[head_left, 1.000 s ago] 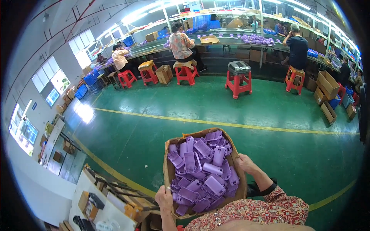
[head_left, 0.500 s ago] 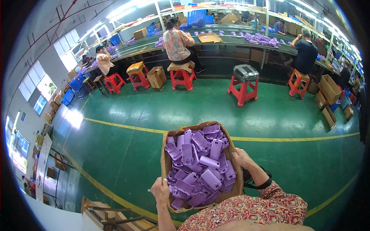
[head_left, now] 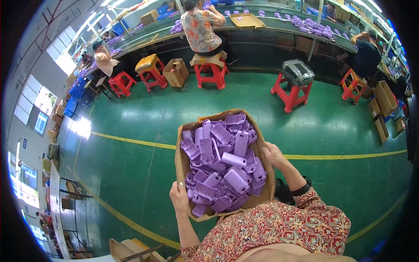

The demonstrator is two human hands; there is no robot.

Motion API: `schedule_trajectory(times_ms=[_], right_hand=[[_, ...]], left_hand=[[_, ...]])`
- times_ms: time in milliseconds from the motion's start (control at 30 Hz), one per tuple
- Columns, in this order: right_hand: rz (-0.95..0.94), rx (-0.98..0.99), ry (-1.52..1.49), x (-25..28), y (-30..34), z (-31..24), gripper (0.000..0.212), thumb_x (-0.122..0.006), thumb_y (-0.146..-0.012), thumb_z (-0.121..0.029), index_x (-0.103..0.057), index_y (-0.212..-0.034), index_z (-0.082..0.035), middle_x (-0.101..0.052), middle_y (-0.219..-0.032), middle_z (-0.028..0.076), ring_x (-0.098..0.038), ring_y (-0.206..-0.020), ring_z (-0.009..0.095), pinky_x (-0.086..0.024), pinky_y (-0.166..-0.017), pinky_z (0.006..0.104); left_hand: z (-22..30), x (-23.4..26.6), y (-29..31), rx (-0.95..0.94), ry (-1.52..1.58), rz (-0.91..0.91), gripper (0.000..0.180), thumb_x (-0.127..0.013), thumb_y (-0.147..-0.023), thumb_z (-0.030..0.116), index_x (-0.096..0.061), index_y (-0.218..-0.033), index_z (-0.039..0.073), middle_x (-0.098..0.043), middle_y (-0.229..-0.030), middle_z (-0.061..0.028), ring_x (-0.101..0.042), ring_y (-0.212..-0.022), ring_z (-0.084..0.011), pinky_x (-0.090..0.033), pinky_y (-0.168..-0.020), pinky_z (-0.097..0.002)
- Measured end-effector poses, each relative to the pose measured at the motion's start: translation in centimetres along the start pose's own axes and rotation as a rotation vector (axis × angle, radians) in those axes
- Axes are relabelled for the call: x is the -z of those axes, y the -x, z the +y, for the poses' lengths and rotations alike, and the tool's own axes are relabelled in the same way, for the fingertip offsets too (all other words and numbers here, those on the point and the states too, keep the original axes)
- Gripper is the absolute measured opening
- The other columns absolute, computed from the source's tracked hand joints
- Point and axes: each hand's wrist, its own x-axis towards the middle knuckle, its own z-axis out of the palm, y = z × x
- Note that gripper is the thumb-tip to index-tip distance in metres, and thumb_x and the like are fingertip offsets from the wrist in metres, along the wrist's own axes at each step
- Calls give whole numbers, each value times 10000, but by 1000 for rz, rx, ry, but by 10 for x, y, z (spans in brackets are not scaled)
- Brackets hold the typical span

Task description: The person assembles small portable electronic fans by hand, attaching plastic parts and battery covers to fan housings.

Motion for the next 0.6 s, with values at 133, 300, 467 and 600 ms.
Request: schedule_trajectory(times_ms=[133, 300, 467, 600], right_hand=[[116, -104, 55, -11, -55, -23, 230, -428, -882, -183, -543, -948, 6, -577, -782, 170, -558, -755, 286, -433, -710, 393], [365, -110, 10, -12, -191, -73, 251, -423, -894, -210, -532, -952, 8, -590, -838, 204, -570, -807, 332, -440, -745, 399], [507, -148, 62, 17, -221, -57, 264, -420, -895, -227, -534, -963, 1, -576, -815, 208, -569, -793, 339, -442, -731, 397], [567, -179, 35, 59, -301, -50, 261, -416, -894, -227, -533, -960, -4, -568, -786, 207, -569, -762, 347, -444, -710, 408]], left_hand=[[-11, -27, -110, -21, 39, -189, 224, -412, -888, 141, -498, -964, -52, -562, -828, -256, -538, -747, -407, -414, -664, -453], [56, -50, -322, -205, -18, -345, 267, -403, -896, 154, -485, -1019, -68, -558, -893, -288, -540, -833, -435, -420, -730, -455], [103, -110, -373, -236, 168, -477, 278, -500, -877, 108, -496, -1112, -41, -598, -982, -234, -587, -915, -340, -451, -810, -396], [142, -192, -456, -367, 175, -548, 284, -454, -875, 68, -518, -1138, -16, -612, -985, -209, -592, -903, -332, -450, -812, -389]])
